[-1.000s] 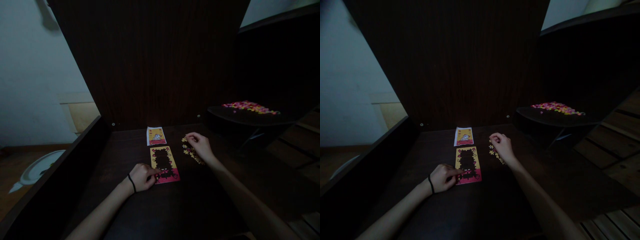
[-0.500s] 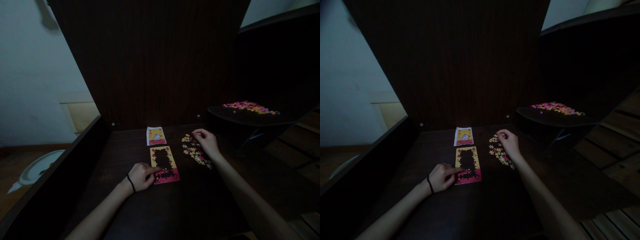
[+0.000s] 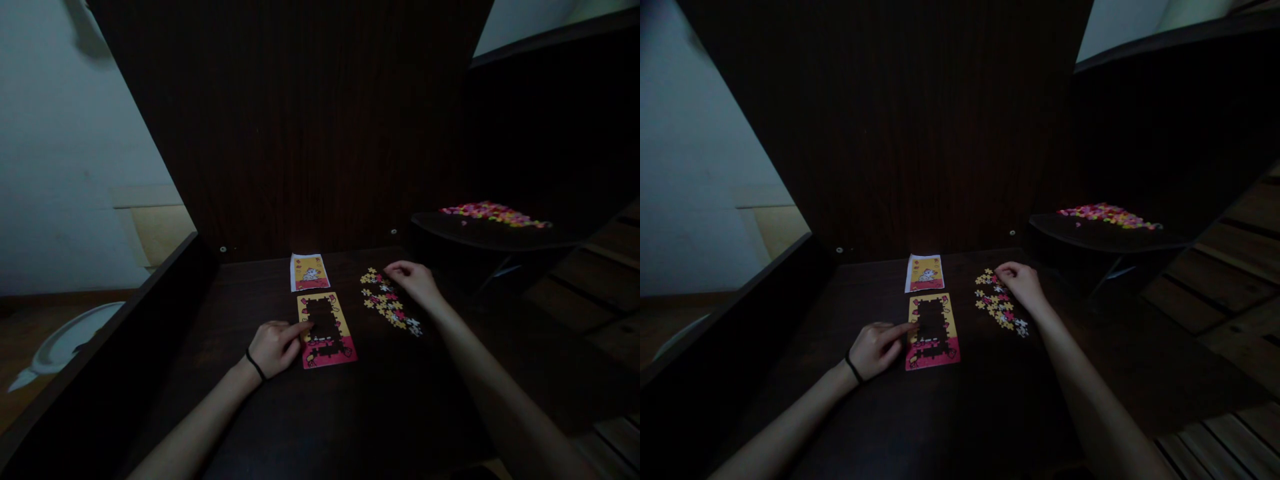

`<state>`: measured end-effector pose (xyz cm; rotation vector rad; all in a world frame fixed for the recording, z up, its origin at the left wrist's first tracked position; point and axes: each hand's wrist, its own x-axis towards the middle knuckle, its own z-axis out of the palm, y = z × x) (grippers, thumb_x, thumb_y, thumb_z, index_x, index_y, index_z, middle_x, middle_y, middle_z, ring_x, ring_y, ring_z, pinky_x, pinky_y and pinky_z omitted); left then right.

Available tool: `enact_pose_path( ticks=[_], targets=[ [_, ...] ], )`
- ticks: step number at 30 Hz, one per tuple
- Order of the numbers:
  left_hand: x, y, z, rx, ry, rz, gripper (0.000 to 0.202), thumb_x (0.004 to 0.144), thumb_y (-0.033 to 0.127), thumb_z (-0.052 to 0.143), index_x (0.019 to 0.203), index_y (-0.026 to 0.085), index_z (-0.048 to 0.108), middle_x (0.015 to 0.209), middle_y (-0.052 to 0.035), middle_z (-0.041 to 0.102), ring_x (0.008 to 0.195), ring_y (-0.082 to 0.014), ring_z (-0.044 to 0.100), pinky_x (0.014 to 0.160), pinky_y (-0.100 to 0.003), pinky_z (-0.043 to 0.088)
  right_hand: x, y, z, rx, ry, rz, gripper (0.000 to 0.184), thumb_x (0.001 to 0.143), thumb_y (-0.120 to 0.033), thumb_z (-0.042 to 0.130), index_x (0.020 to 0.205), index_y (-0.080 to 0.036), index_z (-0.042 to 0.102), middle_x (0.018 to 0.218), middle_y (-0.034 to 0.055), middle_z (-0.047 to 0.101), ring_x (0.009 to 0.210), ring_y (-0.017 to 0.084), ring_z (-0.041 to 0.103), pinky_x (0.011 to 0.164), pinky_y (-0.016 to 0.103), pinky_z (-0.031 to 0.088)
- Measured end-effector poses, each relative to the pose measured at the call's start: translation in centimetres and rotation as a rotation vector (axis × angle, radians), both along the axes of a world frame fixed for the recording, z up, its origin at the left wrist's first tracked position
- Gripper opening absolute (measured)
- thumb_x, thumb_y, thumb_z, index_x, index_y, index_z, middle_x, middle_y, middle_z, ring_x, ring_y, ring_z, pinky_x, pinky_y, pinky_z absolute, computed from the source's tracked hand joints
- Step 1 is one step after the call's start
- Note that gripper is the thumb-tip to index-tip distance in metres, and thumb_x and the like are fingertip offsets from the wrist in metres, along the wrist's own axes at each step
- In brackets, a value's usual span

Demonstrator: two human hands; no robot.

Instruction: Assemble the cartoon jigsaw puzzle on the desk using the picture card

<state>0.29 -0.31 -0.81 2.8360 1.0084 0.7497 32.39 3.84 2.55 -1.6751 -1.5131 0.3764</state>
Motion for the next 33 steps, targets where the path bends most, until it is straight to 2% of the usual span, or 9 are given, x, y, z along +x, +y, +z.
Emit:
enact_pose_path(
  ticks=[3,6,11,17,21,23,27,30,33],
  targets=[
    [-0.1,0.0,0.0,0.016,-0.011,-0.003,0.035,0.077,0.016,0.034,0.104,0.016,0.057,0.065,-0.0021,0.062,0.054,-0.0128,0.057,0.058,-0.025,0.046,-0.1,-0.2,-0.3,-0.187,-0.143,0.199,0.013,0.063,-0.027,0.056,0.064,-0.017,0.065,0.063,0.0017,0.064,0.058,0.014,0.056,0.055,0.023,0.040],
    [-0.1,0.0,0.1,0.028,-0.013,0.000,0.035,0.077,0.016,0.034,0.103,0.017,0.057,0.064,-0.0017,0.062,0.054,-0.0127,0.057,0.057,-0.024,0.046,-0.5,-0.3,-0.7,-0.290,-0.279,0.280,0.018,0.062,-0.034,0.060,0.062,-0.017,0.064,0.060,0.0012,0.063,0.054,0.013,0.055,0.049,0.023,0.038],
    [-0.1,0.0,0.1,0.030,-0.025,0.001,0.034,0.077,0.016,0.035,0.101,0.017,0.058,0.061,-0.0012,0.061,0.051,-0.0118,0.055,0.055,-0.023,0.045,-0.9,0.0,-1.3,-0.288,-0.399,0.298,0.018,0.063,-0.035,0.061,0.065,-0.018,0.065,0.065,0.0013,0.064,0.059,0.013,0.056,0.053,0.023,0.037],
    [-0.1,-0.1,0.1,0.030,-0.025,0.010,0.035,0.076,0.016,0.035,0.101,0.017,0.058,0.059,-0.0006,0.059,0.049,-0.0110,0.053,0.054,-0.023,0.045,-0.9,0.1,-1.9,-0.268,-0.373,0.353,0.011,0.065,-0.021,0.057,0.070,-0.019,0.067,0.068,0.0005,0.065,0.063,0.014,0.057,0.058,0.023,0.040],
    [-0.1,-0.1,0.2,0.025,-0.019,0.015,0.034,0.077,0.016,0.034,0.102,0.017,0.058,0.060,-0.0014,0.060,0.050,-0.0119,0.054,0.054,-0.023,0.045,-0.9,0.0,-1.6,-0.221,-0.315,0.392,0.013,0.064,-0.019,0.057,0.072,-0.020,0.067,0.070,0.0003,0.064,0.065,0.014,0.057,0.061,0.023,0.042],
    [-0.1,-0.1,0.2,0.025,-0.013,0.016,0.035,0.076,0.016,0.034,0.102,0.016,0.058,0.060,-0.0015,0.060,0.050,-0.0121,0.054,0.054,-0.024,0.045,-0.7,0.0,-1.4,-0.170,-0.261,0.334,0.015,0.067,-0.020,0.054,0.075,-0.020,0.067,0.075,0.0016,0.065,0.068,0.014,0.058,0.063,0.024,0.043],
    [-0.1,-0.1,0.1,0.019,-0.011,0.011,0.035,0.077,0.016,0.034,0.103,0.016,0.057,0.063,-0.0024,0.061,0.052,-0.0128,0.056,0.055,-0.024,0.045,0.4,0.2,-0.9,-0.087,-0.204,0.068,0.020,0.073,-0.020,0.047,0.078,-0.018,0.067,0.086,0.0048,0.065,0.078,0.016,0.059,0.071,0.027,0.044],
    [-0.1,-0.1,0.1,0.017,-0.003,0.013,0.035,0.076,0.017,0.034,0.103,0.016,0.057,0.062,-0.0021,0.060,0.052,-0.0125,0.055,0.055,-0.024,0.045,1.4,0.5,-1.0,-0.112,-0.254,-0.079,0.022,0.073,-0.016,0.046,0.079,-0.017,0.067,0.088,0.0063,0.066,0.080,0.018,0.059,0.073,0.028,0.044],
    [-0.2,0.0,0.0,0.021,-0.002,0.017,0.035,0.076,0.017,0.034,0.102,0.016,0.058,0.061,-0.0016,0.060,0.051,-0.0119,0.055,0.055,-0.023,0.045,2.4,0.7,-1.4,-0.175,-0.291,-0.129,0.022,0.072,-0.015,0.046,0.080,-0.017,0.067,0.088,0.0064,0.067,0.080,0.018,0.060,0.071,0.028,0.044]
  ],
)
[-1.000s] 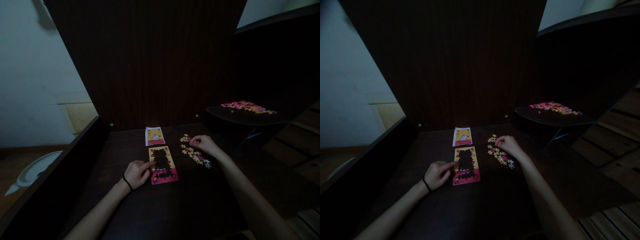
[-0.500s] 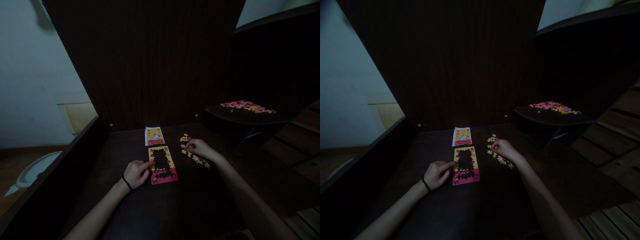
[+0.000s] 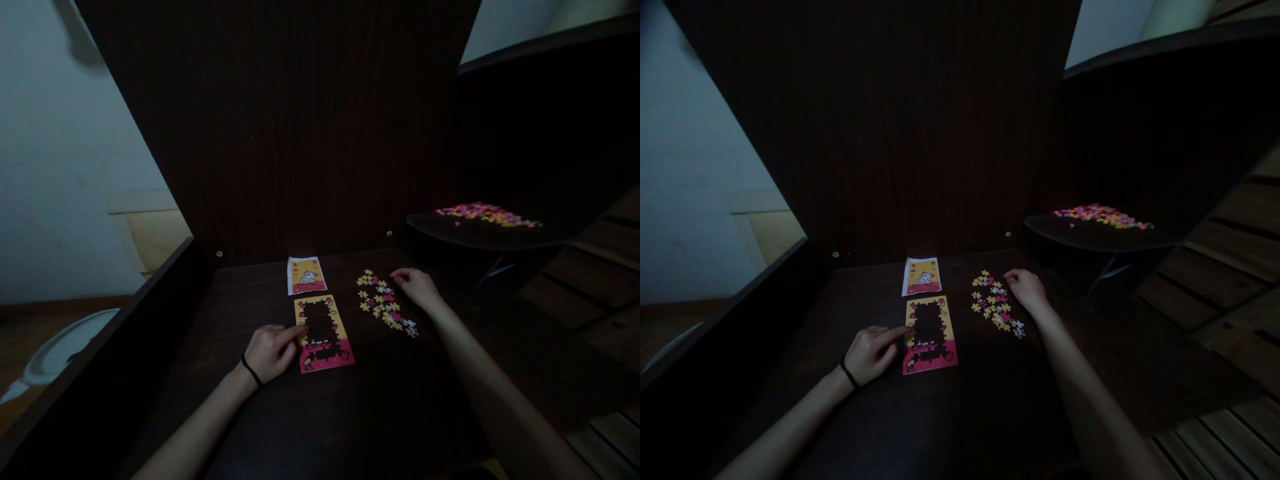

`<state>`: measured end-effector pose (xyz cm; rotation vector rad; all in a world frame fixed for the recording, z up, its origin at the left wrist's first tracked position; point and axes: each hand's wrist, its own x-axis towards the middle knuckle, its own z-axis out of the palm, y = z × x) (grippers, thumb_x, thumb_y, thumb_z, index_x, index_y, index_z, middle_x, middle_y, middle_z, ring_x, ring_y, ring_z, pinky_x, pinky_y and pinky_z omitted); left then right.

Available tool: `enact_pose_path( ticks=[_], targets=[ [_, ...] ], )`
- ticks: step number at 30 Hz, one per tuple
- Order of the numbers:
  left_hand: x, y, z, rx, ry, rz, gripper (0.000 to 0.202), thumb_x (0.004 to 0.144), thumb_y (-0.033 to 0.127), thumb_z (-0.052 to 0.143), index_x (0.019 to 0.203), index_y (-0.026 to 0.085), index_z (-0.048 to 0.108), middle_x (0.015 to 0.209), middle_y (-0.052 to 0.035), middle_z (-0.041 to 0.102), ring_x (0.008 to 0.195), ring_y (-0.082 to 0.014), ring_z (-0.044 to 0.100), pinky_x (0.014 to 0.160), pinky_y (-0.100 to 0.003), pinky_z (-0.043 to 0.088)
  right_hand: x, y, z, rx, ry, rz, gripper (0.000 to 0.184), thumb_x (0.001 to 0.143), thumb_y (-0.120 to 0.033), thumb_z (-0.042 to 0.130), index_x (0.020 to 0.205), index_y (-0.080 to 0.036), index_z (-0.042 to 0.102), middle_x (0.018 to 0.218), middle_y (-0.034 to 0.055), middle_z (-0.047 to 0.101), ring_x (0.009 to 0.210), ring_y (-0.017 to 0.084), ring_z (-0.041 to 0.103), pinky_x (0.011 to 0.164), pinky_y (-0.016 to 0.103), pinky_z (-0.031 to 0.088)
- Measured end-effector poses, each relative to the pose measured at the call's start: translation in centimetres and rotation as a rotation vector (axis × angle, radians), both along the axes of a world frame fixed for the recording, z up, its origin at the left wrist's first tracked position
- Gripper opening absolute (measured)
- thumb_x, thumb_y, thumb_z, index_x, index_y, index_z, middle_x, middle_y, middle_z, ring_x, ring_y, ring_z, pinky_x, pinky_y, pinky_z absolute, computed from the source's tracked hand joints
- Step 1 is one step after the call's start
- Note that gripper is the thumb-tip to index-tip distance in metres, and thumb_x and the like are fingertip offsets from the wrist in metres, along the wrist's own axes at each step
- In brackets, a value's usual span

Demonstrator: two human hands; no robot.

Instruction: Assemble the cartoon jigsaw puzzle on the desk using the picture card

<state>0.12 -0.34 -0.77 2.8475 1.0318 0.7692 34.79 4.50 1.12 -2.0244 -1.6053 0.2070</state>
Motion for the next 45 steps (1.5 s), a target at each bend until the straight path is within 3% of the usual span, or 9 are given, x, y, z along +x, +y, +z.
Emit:
enact_pose_path(
  ticks=[9,15,23,27,30,35,38,42,45],
  targets=[
    [-0.1,0.0,0.0,-0.012,-0.019,-0.007,0.034,0.077,0.016,0.034,0.102,0.015,0.057,0.065,-0.0028,0.062,0.055,-0.0131,0.058,0.057,-0.025,0.047,1.5,0.0,-0.9,-0.151,0.029,-0.004,0.016,0.063,-0.014,0.051,0.060,-0.019,0.065,0.070,0.0029,0.068,0.066,0.017,0.061,0.056,0.024,0.042],
    [-0.2,0.0,-0.1,-0.008,-0.029,-0.008,0.034,0.077,0.016,0.035,0.102,0.017,0.057,0.062,-0.0017,0.061,0.052,-0.0118,0.056,0.055,-0.023,0.046,2.0,-0.2,-0.9,-0.172,0.105,0.094,0.015,0.056,-0.010,0.052,0.055,-0.019,0.064,0.061,0.0009,0.066,0.059,0.015,0.059,0.054,0.023,0.041],
    [-0.2,0.1,-0.2,-0.015,-0.012,0.005,0.034,0.077,0.017,0.035,0.103,0.017,0.058,0.065,-0.0026,0.063,0.055,-0.0131,0.058,0.056,-0.024,0.046,2.8,-1.2,-0.3,-0.352,0.264,0.352,0.008,0.053,-0.026,0.061,0.054,-0.019,0.064,0.053,-0.0015,0.062,0.050,0.013,0.053,0.050,0.023,0.039],
    [-0.2,0.1,-0.2,-0.044,-0.013,-0.006,0.036,0.076,0.016,0.035,0.103,0.017,0.057,0.065,-0.0021,0.063,0.054,-0.0122,0.057,0.056,-0.024,0.047,2.4,-1.7,0.2,-0.425,0.233,0.378,0.023,0.052,-0.041,0.065,0.054,-0.018,0.063,0.053,-0.0007,0.061,0.049,0.012,0.051,0.047,0.023,0.035],
    [-0.2,0.0,0.0,-0.067,0.000,-0.009,0.036,0.076,0.016,0.035,0.104,0.018,0.057,0.068,-0.0025,0.064,0.057,-0.0127,0.059,0.059,-0.024,0.047,2.0,-1.8,0.2,-0.437,0.205,0.365,0.027,0.048,-0.043,0.068,0.056,-0.018,0.060,0.054,-0.0013,0.060,0.051,0.012,0.051,0.047,0.022,0.035],
    [-0.2,0.0,0.1,-0.075,0.008,-0.003,0.036,0.076,0.017,0.034,0.103,0.017,0.058,0.069,-0.0035,0.064,0.059,-0.0137,0.060,0.060,-0.026,0.048,1.0,-2.2,0.8,-0.428,0.076,0.346,0.033,0.042,-0.044,0.071,0.057,-0.019,0.056,0.059,-0.0019,0.058,0.053,0.012,0.049,0.045,0.022,0.033],
    [-0.2,0.0,0.1,-0.065,0.001,-0.012,0.036,0.076,0.016,0.033,0.103,0.017,0.057,0.069,-0.0032,0.064,0.058,-0.0132,0.060,0.061,-0.025,0.048,0.4,-2.3,1.2,-0.411,0.043,0.343,0.036,0.047,-0.050,0.068,0.057,-0.019,0.053,0.059,-0.0013,0.058,0.052,0.013,0.049,0.045,0.023,0.033],
    [-0.2,0.0,0.0,-0.051,0.009,-0.024,0.035,0.076,0.016,0.034,0.103,0.016,0.057,0.068,-0.0032,0.064,0.056,-0.0132,0.059,0.058,-0.025,0.048,-0.1,-1.5,0.7,-0.175,0.042,0.180,0.034,0.067,-0.052,0.050,0.057,-0.019,0.051,0.061,0.0009,0.058,0.055,0.014,0.052,0.049,0.024,0.035],
    [-0.1,0.0,0.0,-0.042,0.018,-0.022,0.035,0.077,0.016,0.034,0.102,0.016,0.058,0.066,-0.0033,0.063,0.055,-0.0136,0.058,0.057,-0.025,0.047,-0.6,-0.8,-0.2,-0.023,0.011,0.106,0.024,0.070,-0.041,0.051,0.062,-0.018,0.054,0.067,0.0028,0.059,0.062,0.015,0.054,0.056,0.024,0.038]
  ],
)
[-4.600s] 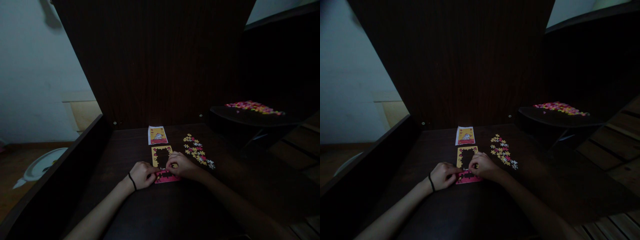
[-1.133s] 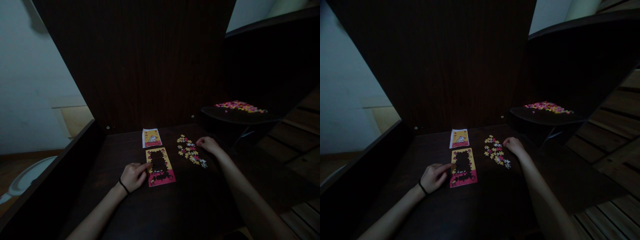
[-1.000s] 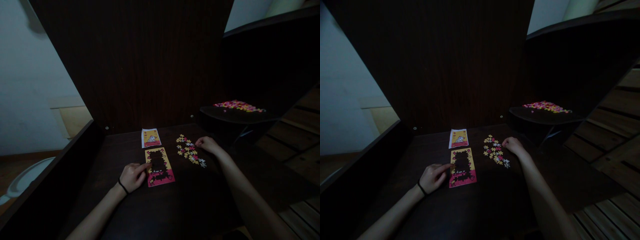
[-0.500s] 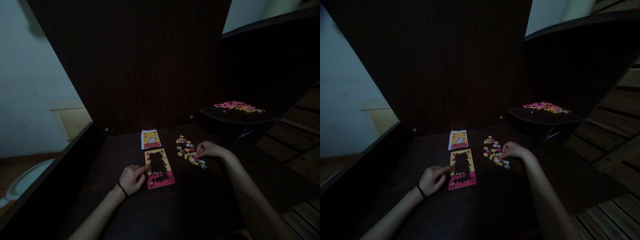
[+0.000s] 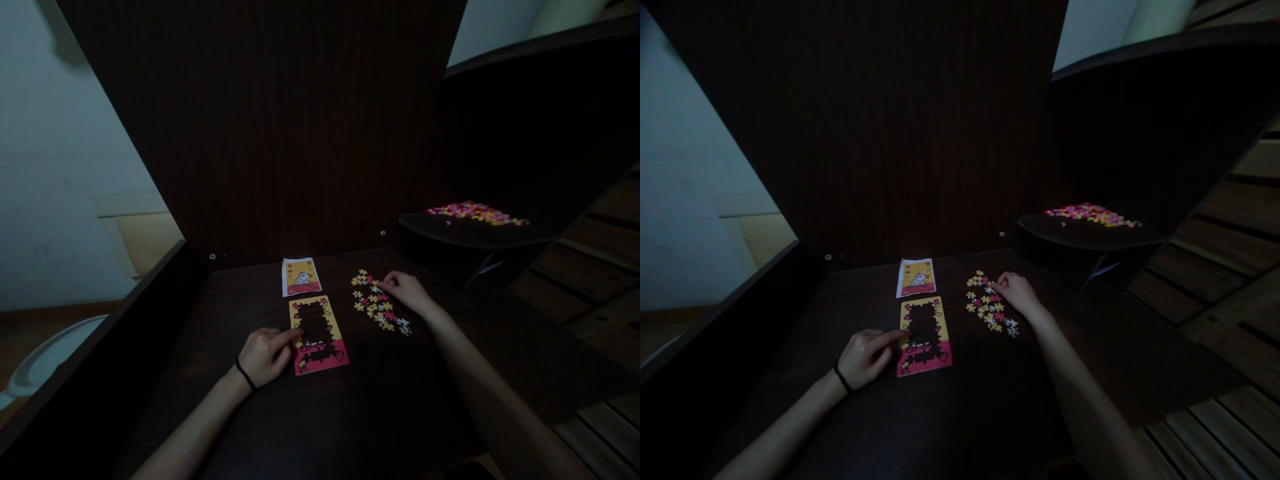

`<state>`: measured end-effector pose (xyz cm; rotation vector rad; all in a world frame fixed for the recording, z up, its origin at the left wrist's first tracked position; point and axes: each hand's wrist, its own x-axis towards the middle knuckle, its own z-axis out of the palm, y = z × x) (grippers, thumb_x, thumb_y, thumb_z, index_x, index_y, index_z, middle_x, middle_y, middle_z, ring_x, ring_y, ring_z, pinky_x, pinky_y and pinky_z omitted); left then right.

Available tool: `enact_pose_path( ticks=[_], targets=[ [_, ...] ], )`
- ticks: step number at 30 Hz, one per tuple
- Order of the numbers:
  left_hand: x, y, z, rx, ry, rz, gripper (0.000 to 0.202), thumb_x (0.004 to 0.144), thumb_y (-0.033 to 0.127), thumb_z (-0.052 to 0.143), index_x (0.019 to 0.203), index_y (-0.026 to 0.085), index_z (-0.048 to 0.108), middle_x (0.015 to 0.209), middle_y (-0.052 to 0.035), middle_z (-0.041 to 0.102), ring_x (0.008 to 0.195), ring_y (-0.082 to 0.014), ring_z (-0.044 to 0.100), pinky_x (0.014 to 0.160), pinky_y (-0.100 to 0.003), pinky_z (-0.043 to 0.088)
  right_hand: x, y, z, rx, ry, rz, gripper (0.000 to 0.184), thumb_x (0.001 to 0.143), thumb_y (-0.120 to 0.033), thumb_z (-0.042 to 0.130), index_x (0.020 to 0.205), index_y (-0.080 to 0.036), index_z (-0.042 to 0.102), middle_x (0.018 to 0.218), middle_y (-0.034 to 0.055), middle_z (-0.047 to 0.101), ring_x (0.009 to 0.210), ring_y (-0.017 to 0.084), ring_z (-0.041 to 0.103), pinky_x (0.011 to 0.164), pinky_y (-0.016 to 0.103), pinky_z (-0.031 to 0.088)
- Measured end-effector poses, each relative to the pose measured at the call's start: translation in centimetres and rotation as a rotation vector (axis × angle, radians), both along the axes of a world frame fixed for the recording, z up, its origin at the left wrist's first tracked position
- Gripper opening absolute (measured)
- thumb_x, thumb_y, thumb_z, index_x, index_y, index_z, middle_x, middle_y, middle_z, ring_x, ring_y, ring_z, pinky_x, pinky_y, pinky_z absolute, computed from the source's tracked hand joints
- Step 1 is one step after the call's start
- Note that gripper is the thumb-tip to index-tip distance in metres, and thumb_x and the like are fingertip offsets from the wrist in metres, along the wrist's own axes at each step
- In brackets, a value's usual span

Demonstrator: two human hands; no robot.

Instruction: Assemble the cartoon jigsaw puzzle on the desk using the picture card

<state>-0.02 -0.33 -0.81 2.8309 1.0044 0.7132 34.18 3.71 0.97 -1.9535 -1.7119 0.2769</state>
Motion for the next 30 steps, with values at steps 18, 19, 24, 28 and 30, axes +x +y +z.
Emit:
enact_pose_path(
  ticks=[18,19,24,28,30],
  targets=[
    [0.0,0.1,0.3,0.009,0.023,-0.073,0.029,0.079,0.018,0.034,0.090,0.016,0.061,0.071,-0.0027,0.066,0.061,-0.0147,0.059,0.059,-0.027,0.045,-1.3,-0.1,0.0,0.086,-0.020,0.334,0.013,0.072,-0.019,0.051,0.071,-0.016,0.064,0.075,0.0046,0.062,0.067,0.015,0.057,0.061,0.025,0.043],
    [0.0,0.1,0.3,0.010,0.020,-0.074,0.029,0.079,0.018,0.034,0.089,0.016,0.061,0.070,-0.0027,0.066,0.061,-0.0146,0.059,0.059,-0.027,0.045,-1.3,-0.1,0.0,0.088,-0.015,0.364,0.013,0.072,-0.019,0.051,0.071,-0.017,0.064,0.076,0.0044,0.062,0.067,0.015,0.057,0.061,0.025,0.043],
    [0.0,0.0,0.4,0.012,0.012,-0.070,0.028,0.079,0.017,0.034,0.087,0.016,0.061,0.068,-0.0026,0.065,0.059,-0.0141,0.058,0.058,-0.026,0.045,-1.6,-0.1,-0.2,0.011,-0.008,0.444,0.013,0.071,-0.027,0.057,0.071,-0.017,0.064,0.075,0.0036,0.062,0.069,0.015,0.057,0.063,0.025,0.042],
    [0.1,0.0,0.4,0.008,0.021,-0.054,0.027,0.078,0.017,0.035,0.086,0.016,0.061,0.067,-0.0024,0.065,0.058,-0.0135,0.058,0.058,-0.025,0.045,-1.9,-0.1,-0.4,-0.025,-0.021,0.451,0.019,0.069,-0.035,0.060,0.070,-0.017,0.063,0.074,0.0043,0.062,0.071,0.017,0.056,0.064,0.027,0.041],
    [0.1,0.0,0.4,0.013,0.024,-0.049,0.027,0.078,0.017,0.035,0.086,0.016,0.061,0.066,-0.0025,0.065,0.057,-0.0137,0.058,0.057,-0.025,0.045,-2.0,0.0,-0.6,-0.035,-0.002,0.463,0.018,0.070,-0.035,0.059,0.070,-0.017,0.063,0.074,0.0040,0.061,0.071,0.016,0.056,0.064,0.027,0.041]
  ],
)
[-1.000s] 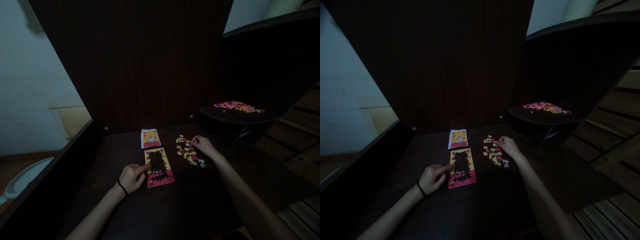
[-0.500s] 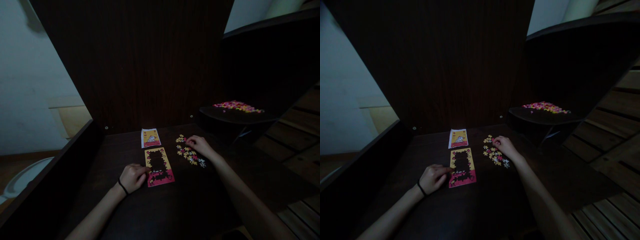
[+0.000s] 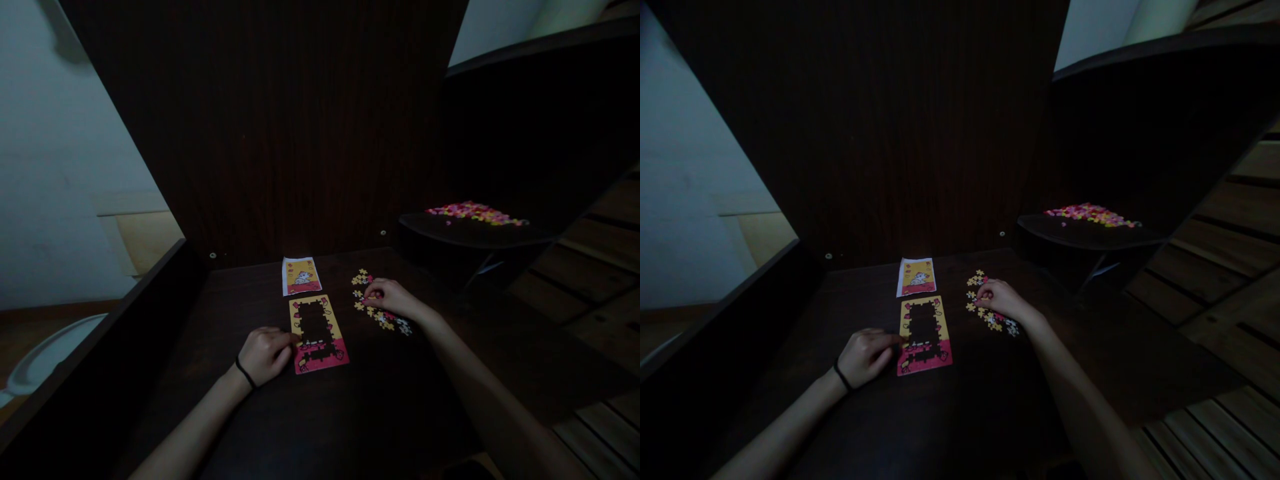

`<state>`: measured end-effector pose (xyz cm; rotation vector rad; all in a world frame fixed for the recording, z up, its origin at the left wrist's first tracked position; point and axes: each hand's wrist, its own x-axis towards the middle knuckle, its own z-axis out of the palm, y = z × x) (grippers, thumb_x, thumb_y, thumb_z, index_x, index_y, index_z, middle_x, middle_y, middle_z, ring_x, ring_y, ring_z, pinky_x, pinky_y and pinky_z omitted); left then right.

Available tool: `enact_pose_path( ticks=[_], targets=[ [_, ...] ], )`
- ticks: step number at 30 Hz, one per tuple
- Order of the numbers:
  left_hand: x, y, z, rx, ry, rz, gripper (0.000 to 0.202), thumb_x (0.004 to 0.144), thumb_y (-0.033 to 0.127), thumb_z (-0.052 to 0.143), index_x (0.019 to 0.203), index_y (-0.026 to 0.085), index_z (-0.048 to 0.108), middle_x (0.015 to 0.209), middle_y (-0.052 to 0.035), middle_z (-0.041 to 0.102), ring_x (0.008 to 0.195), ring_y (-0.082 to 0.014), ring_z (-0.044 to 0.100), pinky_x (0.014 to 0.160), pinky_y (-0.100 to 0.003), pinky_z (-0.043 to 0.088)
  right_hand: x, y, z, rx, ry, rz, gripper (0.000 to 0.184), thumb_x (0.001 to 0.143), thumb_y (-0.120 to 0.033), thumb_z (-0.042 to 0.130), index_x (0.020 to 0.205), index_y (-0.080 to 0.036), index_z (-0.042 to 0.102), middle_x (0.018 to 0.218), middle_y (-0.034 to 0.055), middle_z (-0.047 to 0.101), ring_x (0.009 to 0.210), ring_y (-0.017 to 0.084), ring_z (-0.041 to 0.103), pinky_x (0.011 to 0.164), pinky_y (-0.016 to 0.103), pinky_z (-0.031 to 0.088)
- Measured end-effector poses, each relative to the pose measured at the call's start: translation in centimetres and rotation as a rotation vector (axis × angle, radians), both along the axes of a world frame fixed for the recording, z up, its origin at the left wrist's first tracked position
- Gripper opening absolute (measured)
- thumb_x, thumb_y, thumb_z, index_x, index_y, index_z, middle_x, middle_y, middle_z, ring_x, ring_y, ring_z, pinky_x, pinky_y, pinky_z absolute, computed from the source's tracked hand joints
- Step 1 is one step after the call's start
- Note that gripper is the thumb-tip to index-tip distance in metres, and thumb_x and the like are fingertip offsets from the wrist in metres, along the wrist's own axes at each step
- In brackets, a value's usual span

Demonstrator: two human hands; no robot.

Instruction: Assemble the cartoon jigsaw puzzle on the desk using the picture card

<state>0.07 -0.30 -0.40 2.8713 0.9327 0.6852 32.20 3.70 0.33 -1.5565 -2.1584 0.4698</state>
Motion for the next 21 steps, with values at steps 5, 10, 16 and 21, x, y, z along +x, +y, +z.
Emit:
enact_pose_path(
  ticks=[5,10,16,21],
  targets=[
    [-0.04,0.07,-0.06,0.008,0.002,-0.001,0.027,0.078,0.018,0.035,0.086,0.016,0.061,0.067,-0.0026,0.065,0.058,-0.0143,0.058,0.057,-0.025,0.044,0.13,0.05,-0.38,-0.044,0.052,0.018,0.019,0.070,-0.034,0.058,0.070,-0.016,0.061,0.075,0.0035,0.059,0.070,0.015,0.055,0.062,0.026,0.041],
    [-0.10,0.14,-0.16,0.003,0.014,0.000,0.028,0.079,0.018,0.033,0.086,0.016,0.061,0.069,-0.0027,0.066,0.060,-0.0143,0.059,0.057,-0.026,0.044,0.15,-0.01,-0.34,-0.094,0.066,0.008,0.018,0.068,-0.033,0.058,0.070,-0.016,0.059,0.074,0.0026,0.057,0.067,0.014,0.053,0.059,0.025,0.040],
    [-0.09,0.13,-0.13,-0.001,0.008,-0.004,0.027,0.078,0.018,0.034,0.086,0.017,0.061,0.067,-0.0023,0.065,0.058,-0.0137,0.058,0.057,-0.025,0.044,0.16,-0.03,-0.37,-0.142,0.099,-0.003,0.018,0.067,-0.034,0.059,0.071,-0.016,0.056,0.070,0.0009,0.055,0.062,0.012,0.050,0.056,0.024,0.039],
    [-0.09,0.08,-0.11,-0.012,0.009,0.011,0.028,0.078,0.018,0.034,0.086,0.017,0.061,0.068,-0.0023,0.065,0.060,-0.0137,0.059,0.059,-0.025,0.045,0.02,-0.21,-0.10,-0.157,0.101,0.001,0.014,0.067,-0.029,0.059,0.071,-0.016,0.054,0.067,0.0002,0.054,0.061,0.011,0.049,0.055,0.023,0.039]
  ],
)
